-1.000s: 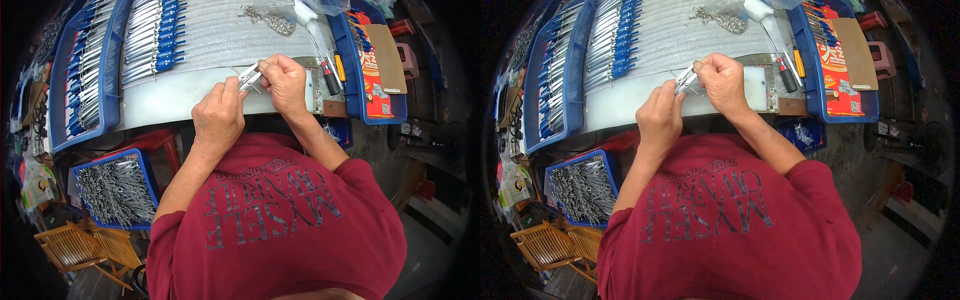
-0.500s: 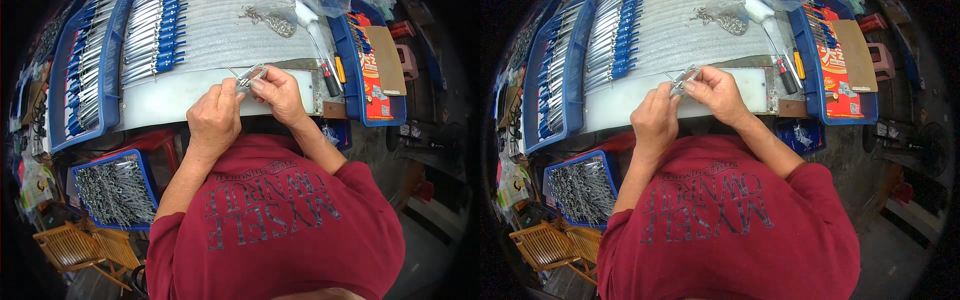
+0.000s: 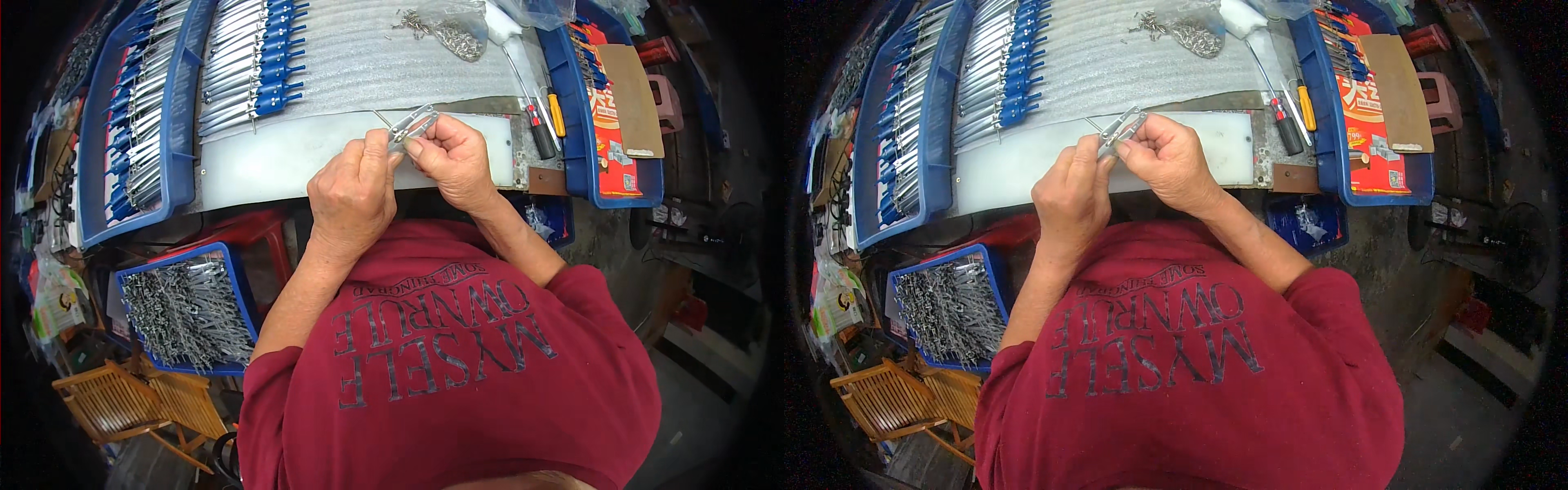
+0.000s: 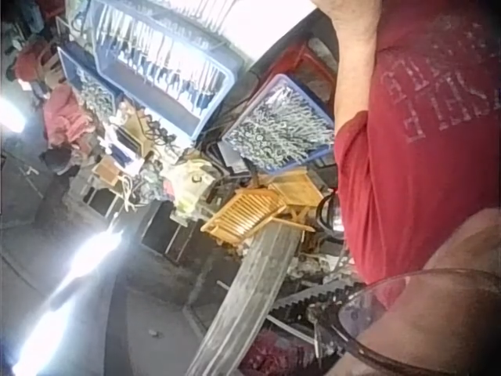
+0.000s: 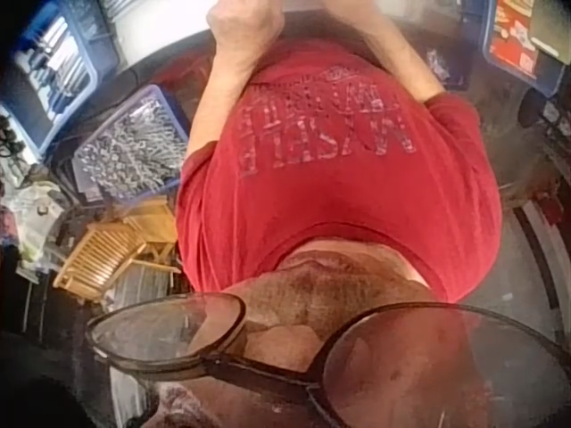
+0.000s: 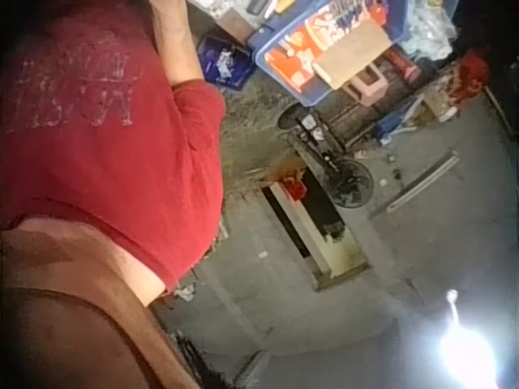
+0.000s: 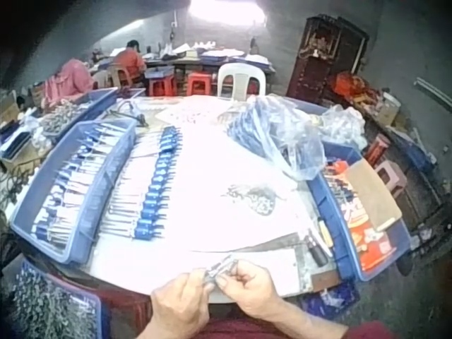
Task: Manually assembling small metal hardware components at a workstation.
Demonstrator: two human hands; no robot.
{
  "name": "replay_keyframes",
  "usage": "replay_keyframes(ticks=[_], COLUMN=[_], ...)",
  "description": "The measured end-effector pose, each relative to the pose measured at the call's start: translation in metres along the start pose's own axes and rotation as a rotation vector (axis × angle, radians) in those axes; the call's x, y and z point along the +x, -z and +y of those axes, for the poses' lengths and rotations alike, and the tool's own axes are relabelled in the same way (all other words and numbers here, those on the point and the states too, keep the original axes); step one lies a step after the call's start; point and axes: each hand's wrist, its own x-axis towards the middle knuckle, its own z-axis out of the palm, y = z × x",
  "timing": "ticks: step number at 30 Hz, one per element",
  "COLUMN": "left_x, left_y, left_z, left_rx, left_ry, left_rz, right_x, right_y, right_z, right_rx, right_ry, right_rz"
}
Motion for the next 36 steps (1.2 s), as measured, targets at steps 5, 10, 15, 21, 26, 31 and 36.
replay_keyframes(ticks=[5, 10, 15, 21, 26, 31, 36], left_x=[-0.001, 0.000, -0.001, -0.001, -0.001, 0.000, -0.003], left_y=[0.001, 0.002, 0.001, 0.002, 0.004, 0.007, 0.007], left_z=[0.000, 0.000, 0.000, -0.001, 0.000, 0.003, 0.003], left_rx=[-0.001, -0.020, -0.020, -0.003, 0.016, 0.016, 0.000], left_ry=[0.005, -0.010, -0.019, -0.018, -0.042, -0.111, -0.154], left_rz=[-0.016, -0.007, 0.001, -0.014, -0.073, -0.142, -0.167], right_x=[0.000, 0.000, -0.001, 0.010, 0.024, 0.028, 0.033], right_y=[-0.002, 0.000, 0.003, 0.019, 0.027, 0.028, 0.032], right_z=[-0.001, -0.003, -0.002, -0.012, -0.025, -0.041, -0.044], right_rx=[-0.014, 0.009, 0.010, -0.008, -0.102, -0.258, -0.376], right_ry=[-0.001, -0.012, 0.001, -0.040, -0.023, -0.227, -0.264], right_rz=[0.034, -0.001, -0.035, -0.113, -0.189, -0.431, -0.533])
